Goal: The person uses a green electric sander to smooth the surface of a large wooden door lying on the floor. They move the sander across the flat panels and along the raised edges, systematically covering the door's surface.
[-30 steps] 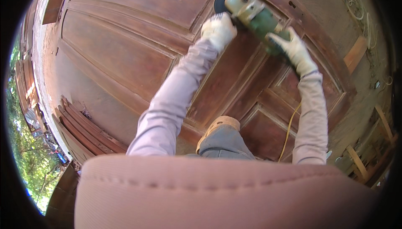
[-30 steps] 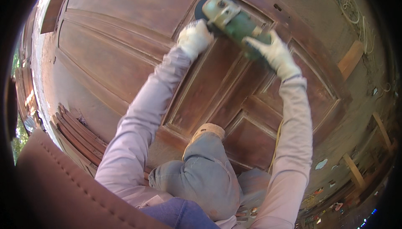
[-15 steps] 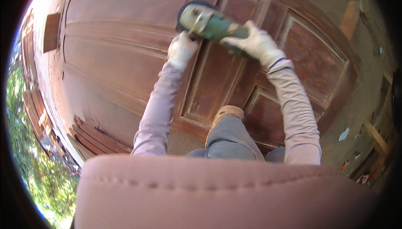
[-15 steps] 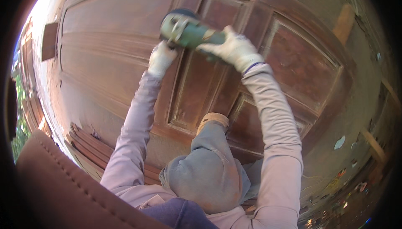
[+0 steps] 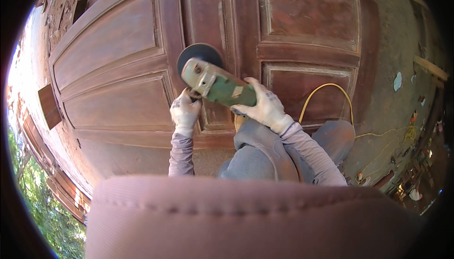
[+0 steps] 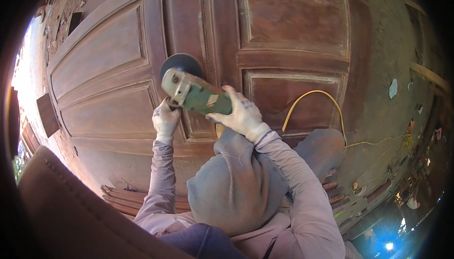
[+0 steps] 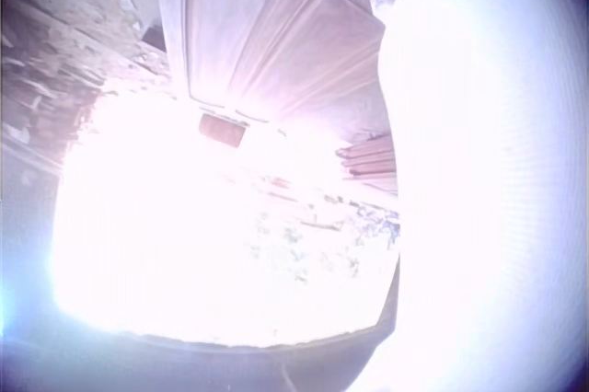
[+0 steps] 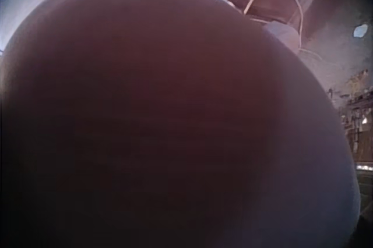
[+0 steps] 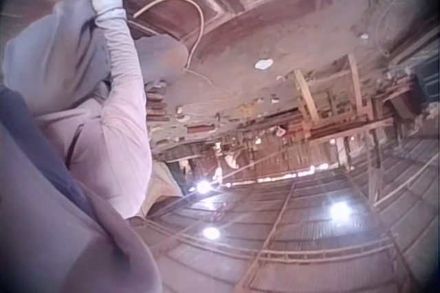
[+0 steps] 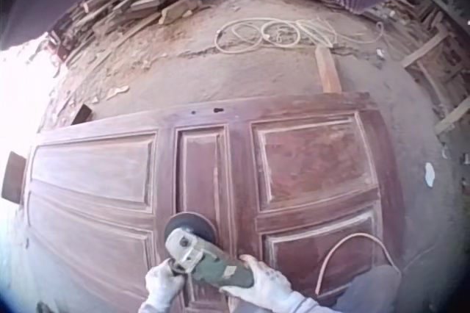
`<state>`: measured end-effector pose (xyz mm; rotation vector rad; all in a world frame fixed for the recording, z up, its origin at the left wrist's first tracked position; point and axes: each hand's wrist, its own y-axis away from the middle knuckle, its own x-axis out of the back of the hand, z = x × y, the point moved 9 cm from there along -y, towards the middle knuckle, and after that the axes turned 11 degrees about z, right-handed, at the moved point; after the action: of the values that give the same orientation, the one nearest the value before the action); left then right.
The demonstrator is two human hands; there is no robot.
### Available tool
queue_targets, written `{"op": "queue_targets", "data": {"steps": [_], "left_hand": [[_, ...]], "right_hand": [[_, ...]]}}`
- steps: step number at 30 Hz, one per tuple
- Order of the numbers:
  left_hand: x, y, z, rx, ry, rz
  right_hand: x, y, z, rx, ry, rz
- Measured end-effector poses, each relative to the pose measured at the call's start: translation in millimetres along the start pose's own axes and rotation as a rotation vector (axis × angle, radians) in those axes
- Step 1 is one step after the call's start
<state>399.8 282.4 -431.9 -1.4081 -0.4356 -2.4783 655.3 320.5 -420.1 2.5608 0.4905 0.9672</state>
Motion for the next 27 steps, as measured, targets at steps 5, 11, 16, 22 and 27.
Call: {"op": "queue_targets", "data": {"steps": [5,11,16,22,27], "left_hand": [[-40,-13,68,-0.072,0.051,-0.177],[-91,-14,129,-0.305,0.088,-0.241],[-128,-10,172,-0.319,-0.114,-0.377],[-198,15,290,-0.476,-0.216,-0.583],[-243,43,377,-0.595,-0.118,-0.676]], "right_hand": [[54,22,41,-0.091,-0.103,0.215],[92,46,89,-0.175,-0.133,0.382],[113,60,122,-0.227,-0.189,0.461],[177,103,207,-0.371,-0.223,0.655],[227,133,286,-0.540,-0.321,0.732]]}}
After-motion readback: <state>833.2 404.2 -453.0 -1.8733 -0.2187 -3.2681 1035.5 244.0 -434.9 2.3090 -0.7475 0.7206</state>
